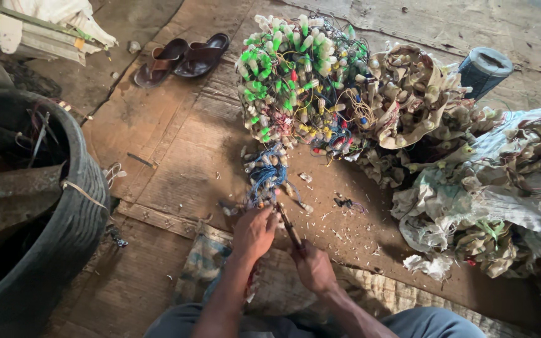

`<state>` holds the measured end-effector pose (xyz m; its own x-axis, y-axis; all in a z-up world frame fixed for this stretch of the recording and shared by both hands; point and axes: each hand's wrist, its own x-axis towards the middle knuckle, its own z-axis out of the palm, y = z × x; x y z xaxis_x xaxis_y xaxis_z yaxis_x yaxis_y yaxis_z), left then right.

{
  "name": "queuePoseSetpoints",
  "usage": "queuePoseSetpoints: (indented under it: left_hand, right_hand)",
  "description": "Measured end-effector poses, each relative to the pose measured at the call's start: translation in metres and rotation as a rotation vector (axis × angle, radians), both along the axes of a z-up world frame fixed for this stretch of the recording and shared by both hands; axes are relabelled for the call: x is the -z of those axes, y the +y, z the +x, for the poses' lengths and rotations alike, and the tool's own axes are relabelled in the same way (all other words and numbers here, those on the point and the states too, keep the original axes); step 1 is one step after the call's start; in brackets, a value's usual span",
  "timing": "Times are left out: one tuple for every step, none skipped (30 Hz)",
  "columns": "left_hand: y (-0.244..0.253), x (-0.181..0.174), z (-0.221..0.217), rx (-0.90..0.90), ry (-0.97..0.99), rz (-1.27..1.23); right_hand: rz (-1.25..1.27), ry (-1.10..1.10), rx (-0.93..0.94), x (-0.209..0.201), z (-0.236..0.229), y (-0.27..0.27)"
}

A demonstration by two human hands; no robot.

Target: The person sits on the floor and uses pliers to cut the wires of small light bulbs from a tangled string. They remove the bulbs one by one and place them into a pile on the floor.

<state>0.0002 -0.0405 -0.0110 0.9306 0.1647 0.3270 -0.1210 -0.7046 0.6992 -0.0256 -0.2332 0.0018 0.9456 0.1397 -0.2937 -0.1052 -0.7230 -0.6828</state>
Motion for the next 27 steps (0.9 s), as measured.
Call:
queuePoseSetpoints:
  left_hand:
    - [0.003,0.000,0.000,-0.009,-0.031,-0.020]
    - [0.002,0.001,0.000,-0.015,-0.061,-0.044]
    - [0.002,0.002,0.000,-0.020,-0.090,-0.069]
    - [0.002,0.003,0.000,-0.018,-0.124,-0.052]
    - [0.002,0.003,0.000,-0.015,-0.158,-0.036]
    - [0.003,0.002,0.001,-0.012,-0.192,-0.017]
    - [0.004,0.002,0.001,-0.007,-0.206,0.031]
    - [0.004,0.001,0.001,0.000,-0.220,0.076]
    - [0.004,0.002,0.001,0.006,-0.234,0.122]
    - [0.003,0.003,0.000,0.013,-0.183,0.121]
    - [0.001,0.004,0.000,0.021,-0.133,0.120]
    - [-0.001,0.005,0.001,0.027,-0.086,0.121]
    - [-0.003,0.007,0.002,0.023,-0.040,0.121]
    - [-0.006,0.010,0.003,0.019,0.006,0.119]
    - [-0.009,0.013,0.003,0.015,0.052,0.117]
    - [-0.009,0.016,0.004,0.040,-0.064,0.123]
    - [-0.009,0.019,0.006,0.065,-0.179,0.130]
    - [-0.008,0.022,0.005,0.093,-0.292,0.135]
    - [-0.006,0.024,0.005,0.089,-0.285,-0.023]
    - [-0.003,0.025,0.008,0.088,-0.279,-0.183]
    - [-0.002,0.025,0.010,0.086,-0.272,-0.343]
    - [0.000,0.026,0.011,0.057,-0.186,-0.420]
    - [0.001,0.026,0.013,0.029,-0.099,-0.495]
    - [0.002,0.026,0.012,-0.004,-0.006,-0.569]
    - [0.003,0.026,0.011,-0.022,0.006,-0.570]
    - [0.003,0.026,0.012,-0.036,0.016,-0.570]
    - [0.003,0.025,0.013,-0.050,0.025,-0.570]
  right_hand:
    - [-0.008,-0.030,-0.017,0.000,0.000,0.001]
    - [-0.021,-0.058,-0.030,0.000,-0.001,-0.001]
    - [-0.028,-0.081,-0.047,0.001,-0.001,-0.003]
    - [-0.034,-0.103,-0.066,0.004,-0.001,-0.005]
    - [-0.041,-0.125,-0.085,0.007,-0.001,-0.006]
    - [-0.024,-0.159,-0.102,0.010,0.000,-0.007]
    - [-0.007,-0.193,-0.119,0.013,0.000,-0.007]
    - [0.007,-0.227,-0.135,0.015,0.000,-0.008]
    - [-0.003,-0.193,-0.126,0.017,-0.001,-0.007]
    - [-0.015,-0.155,-0.120,0.019,-0.003,-0.006]
    - [-0.026,-0.118,-0.114,0.019,-0.005,-0.005]
    - [0.016,-0.112,-0.082,0.018,-0.006,-0.002]
    - [0.057,-0.106,-0.049,0.016,-0.006,0.000]
    - [0.096,-0.100,-0.017,0.013,-0.006,0.000]
    - [0.204,0.065,0.101,0.009,-0.004,0.000]
    - [0.314,0.232,0.216,0.005,0.003,-0.002]
    - [0.423,0.399,0.329,0.002,0.010,-0.004]
    - [0.470,0.361,0.335,-0.001,0.015,-0.008]
    - [0.516,0.323,0.340,-0.003,0.021,-0.015]
    - [0.562,0.280,0.347,-0.004,0.024,-0.020]
    - [0.512,0.285,0.356,-0.003,0.026,-0.024]
    - [0.463,0.290,0.362,0.000,0.027,-0.025]
    - [0.413,0.296,0.368,0.004,0.027,-0.026]
    - [0.356,0.193,0.316,0.008,0.026,-0.026]
    - [0.300,0.090,0.262,0.012,0.025,-0.024]
    - [0.244,-0.016,0.210,0.014,0.024,-0.024]
    - [0.256,0.117,0.206,0.015,0.023,-0.023]
